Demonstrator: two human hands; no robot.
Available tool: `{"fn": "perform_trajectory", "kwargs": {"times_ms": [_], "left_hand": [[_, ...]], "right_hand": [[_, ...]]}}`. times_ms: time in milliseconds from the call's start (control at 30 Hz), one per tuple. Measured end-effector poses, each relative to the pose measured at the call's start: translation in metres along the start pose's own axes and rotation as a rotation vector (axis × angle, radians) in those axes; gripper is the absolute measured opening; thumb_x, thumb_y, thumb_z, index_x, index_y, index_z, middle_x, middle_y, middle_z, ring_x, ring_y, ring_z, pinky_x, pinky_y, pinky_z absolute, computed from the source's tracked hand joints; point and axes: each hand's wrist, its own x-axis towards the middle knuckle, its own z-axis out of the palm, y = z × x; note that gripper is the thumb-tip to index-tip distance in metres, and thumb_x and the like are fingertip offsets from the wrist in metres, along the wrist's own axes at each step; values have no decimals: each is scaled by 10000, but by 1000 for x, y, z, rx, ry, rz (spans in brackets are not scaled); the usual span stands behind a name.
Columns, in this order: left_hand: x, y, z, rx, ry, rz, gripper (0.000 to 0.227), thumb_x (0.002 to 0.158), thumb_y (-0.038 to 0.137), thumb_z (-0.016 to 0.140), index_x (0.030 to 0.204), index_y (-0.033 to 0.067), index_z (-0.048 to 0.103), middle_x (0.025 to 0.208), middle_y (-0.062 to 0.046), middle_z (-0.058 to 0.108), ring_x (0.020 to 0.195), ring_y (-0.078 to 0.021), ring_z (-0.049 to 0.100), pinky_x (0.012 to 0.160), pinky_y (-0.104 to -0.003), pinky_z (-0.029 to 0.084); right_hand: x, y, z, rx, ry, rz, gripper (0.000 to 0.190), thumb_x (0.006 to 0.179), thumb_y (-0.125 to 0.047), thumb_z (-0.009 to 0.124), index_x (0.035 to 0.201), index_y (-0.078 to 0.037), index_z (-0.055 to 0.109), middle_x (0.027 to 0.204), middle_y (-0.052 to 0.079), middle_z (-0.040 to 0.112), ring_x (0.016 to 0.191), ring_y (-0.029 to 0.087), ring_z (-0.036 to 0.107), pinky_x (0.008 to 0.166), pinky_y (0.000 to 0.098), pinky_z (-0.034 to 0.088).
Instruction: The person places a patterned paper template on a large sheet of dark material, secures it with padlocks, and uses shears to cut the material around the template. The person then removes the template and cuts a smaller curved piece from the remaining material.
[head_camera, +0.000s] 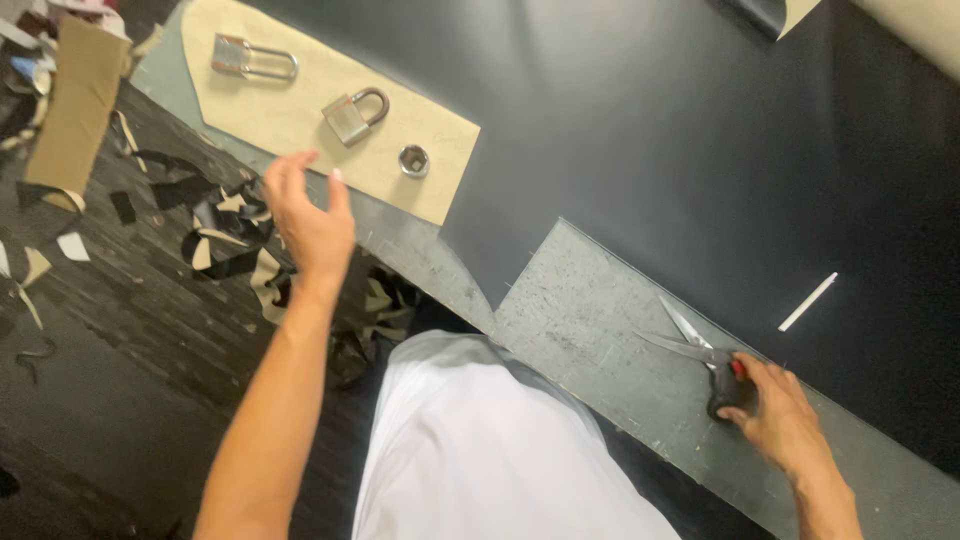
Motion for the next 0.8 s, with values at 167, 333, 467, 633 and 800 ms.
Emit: {"fn": "perform_trajectory", "kwargs": {"times_ms": [167,333,467,633,800], "left_hand": [[87,-61,-6,164,-39,69,642,918,213,873,1442,50,540,1521,-237,404,1441,-428,367,1196,-552,306],[141,-99,-11,291,-293,140,920,870,422,916,1589,69,463,1662,-319,167,1518,-532,142,1210,-625,203],[180,-107,-8,323,-416,184,1003,765,502,931,1559,93,475,1627,-340,160,1491,-525,127,1156,-631,221],[192,-123,-13,277,-513,242,813,773,462,897,1442,103,604,1470,-205,486,1396,-380,411,1143,-508,402],[195,-141,1,284,-382,291,507,818,342,894,1237,104,738,1237,-136,564,1232,-364,488,990,-474,469]], "right_hand": [[-21,-1,0,165,209,-19,705,762,-223,867,1417,-174,612,1314,129,673,1229,334,624,1030,451,488],[-28,-47,-17,426,306,-84,582,824,-257,812,1363,-106,653,1283,112,704,1192,281,674,1002,395,527],[-12,-130,-44,562,253,-221,544,826,-253,792,1330,-94,660,1251,101,706,1160,249,670,955,388,520],[-4,-254,-71,554,148,-479,503,836,-288,779,1291,-113,656,1269,61,694,1136,242,667,914,378,532],[40,-378,-73,516,326,-910,563,890,-348,781,1351,-67,621,1377,168,599,1284,352,543,1059,432,458]]}}
